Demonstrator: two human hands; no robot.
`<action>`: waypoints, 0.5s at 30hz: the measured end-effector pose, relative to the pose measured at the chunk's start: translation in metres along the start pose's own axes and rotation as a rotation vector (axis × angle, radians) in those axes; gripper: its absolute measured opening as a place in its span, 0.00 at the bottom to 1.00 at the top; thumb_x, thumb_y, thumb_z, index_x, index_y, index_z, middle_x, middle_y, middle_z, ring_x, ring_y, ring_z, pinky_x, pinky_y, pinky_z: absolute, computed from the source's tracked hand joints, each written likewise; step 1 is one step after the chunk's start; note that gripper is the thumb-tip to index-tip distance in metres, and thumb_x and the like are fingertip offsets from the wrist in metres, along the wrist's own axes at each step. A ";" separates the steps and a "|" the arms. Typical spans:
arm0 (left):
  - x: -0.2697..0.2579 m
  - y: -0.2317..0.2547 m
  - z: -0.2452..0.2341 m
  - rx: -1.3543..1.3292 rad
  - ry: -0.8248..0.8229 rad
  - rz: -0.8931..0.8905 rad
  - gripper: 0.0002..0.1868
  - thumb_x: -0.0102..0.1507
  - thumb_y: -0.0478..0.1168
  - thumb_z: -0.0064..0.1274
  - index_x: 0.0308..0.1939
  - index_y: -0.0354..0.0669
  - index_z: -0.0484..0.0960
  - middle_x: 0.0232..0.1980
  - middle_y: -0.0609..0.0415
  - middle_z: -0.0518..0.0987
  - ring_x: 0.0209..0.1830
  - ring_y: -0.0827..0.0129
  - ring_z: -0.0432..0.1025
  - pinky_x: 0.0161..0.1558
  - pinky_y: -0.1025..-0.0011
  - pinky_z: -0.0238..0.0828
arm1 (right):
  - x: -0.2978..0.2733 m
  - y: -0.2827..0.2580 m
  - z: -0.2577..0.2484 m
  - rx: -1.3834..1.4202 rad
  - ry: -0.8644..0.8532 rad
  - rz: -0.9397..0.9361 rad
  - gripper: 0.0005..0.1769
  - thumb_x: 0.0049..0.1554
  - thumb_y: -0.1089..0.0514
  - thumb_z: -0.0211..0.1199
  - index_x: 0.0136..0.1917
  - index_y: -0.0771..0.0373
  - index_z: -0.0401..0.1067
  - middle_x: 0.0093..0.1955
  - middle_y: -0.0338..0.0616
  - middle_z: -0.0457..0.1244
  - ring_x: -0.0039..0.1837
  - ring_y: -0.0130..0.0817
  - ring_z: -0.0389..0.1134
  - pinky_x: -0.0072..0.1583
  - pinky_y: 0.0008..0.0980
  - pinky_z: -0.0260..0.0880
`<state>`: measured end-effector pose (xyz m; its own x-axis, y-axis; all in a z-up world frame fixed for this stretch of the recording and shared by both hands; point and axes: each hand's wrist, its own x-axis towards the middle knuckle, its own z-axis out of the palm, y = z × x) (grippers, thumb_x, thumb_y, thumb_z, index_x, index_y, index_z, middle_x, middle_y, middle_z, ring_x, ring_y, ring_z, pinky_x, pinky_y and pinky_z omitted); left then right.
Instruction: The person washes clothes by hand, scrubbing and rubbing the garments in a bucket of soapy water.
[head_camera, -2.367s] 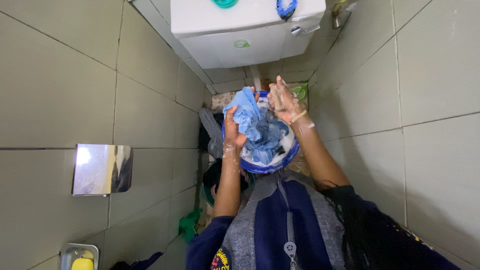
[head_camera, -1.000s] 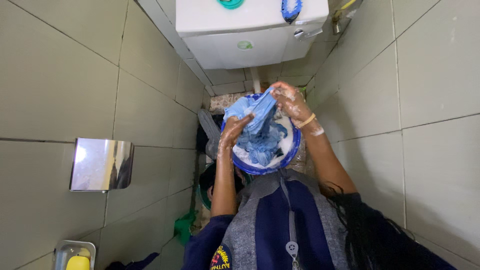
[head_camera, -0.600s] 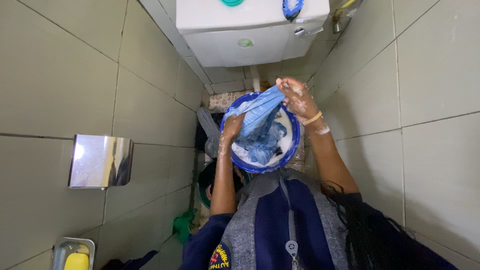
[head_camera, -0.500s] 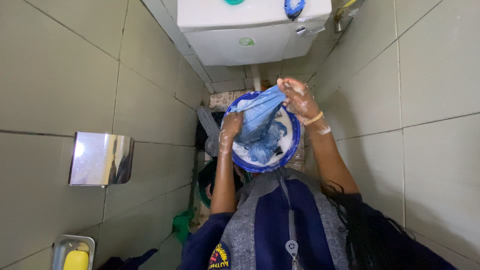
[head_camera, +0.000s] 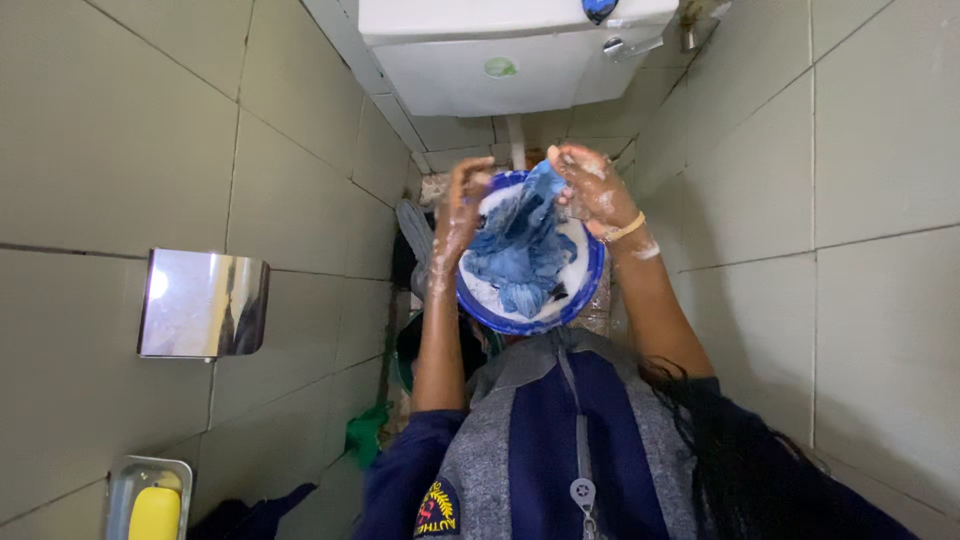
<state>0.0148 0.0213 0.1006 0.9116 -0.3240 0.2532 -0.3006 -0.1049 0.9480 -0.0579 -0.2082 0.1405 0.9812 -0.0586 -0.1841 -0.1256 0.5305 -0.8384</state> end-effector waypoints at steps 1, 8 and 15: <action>0.001 0.007 0.006 0.051 -0.123 0.011 0.28 0.62 0.51 0.58 0.62 0.40 0.74 0.56 0.45 0.78 0.56 0.56 0.74 0.54 0.60 0.74 | 0.000 0.001 0.001 -0.031 -0.009 0.010 0.08 0.63 0.54 0.66 0.48 0.58 0.72 0.40 0.28 0.61 0.37 0.16 0.61 0.41 0.19 0.64; 0.001 -0.023 0.042 0.194 -0.250 -0.018 0.13 0.60 0.34 0.59 0.48 0.39 0.81 0.47 0.47 0.84 0.49 0.59 0.80 0.55 0.62 0.76 | -0.009 -0.016 0.002 0.014 0.014 -0.045 0.09 0.68 0.55 0.65 0.51 0.62 0.70 0.41 0.33 0.61 0.38 0.20 0.61 0.41 0.22 0.63; -0.007 -0.101 0.025 0.429 -0.040 0.034 0.19 0.51 0.24 0.56 0.45 0.41 0.81 0.47 0.42 0.83 0.49 0.48 0.77 0.52 0.59 0.72 | -0.042 -0.072 0.014 0.299 -0.176 -0.354 0.40 0.42 0.37 0.75 0.60 0.62 0.70 0.47 0.37 0.65 0.42 0.25 0.66 0.46 0.27 0.71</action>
<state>0.0321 0.0101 -0.0018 0.8900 -0.3696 0.2670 -0.4274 -0.4723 0.7708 -0.0877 -0.2325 0.2157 0.9690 -0.1491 0.1969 0.2426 0.7248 -0.6448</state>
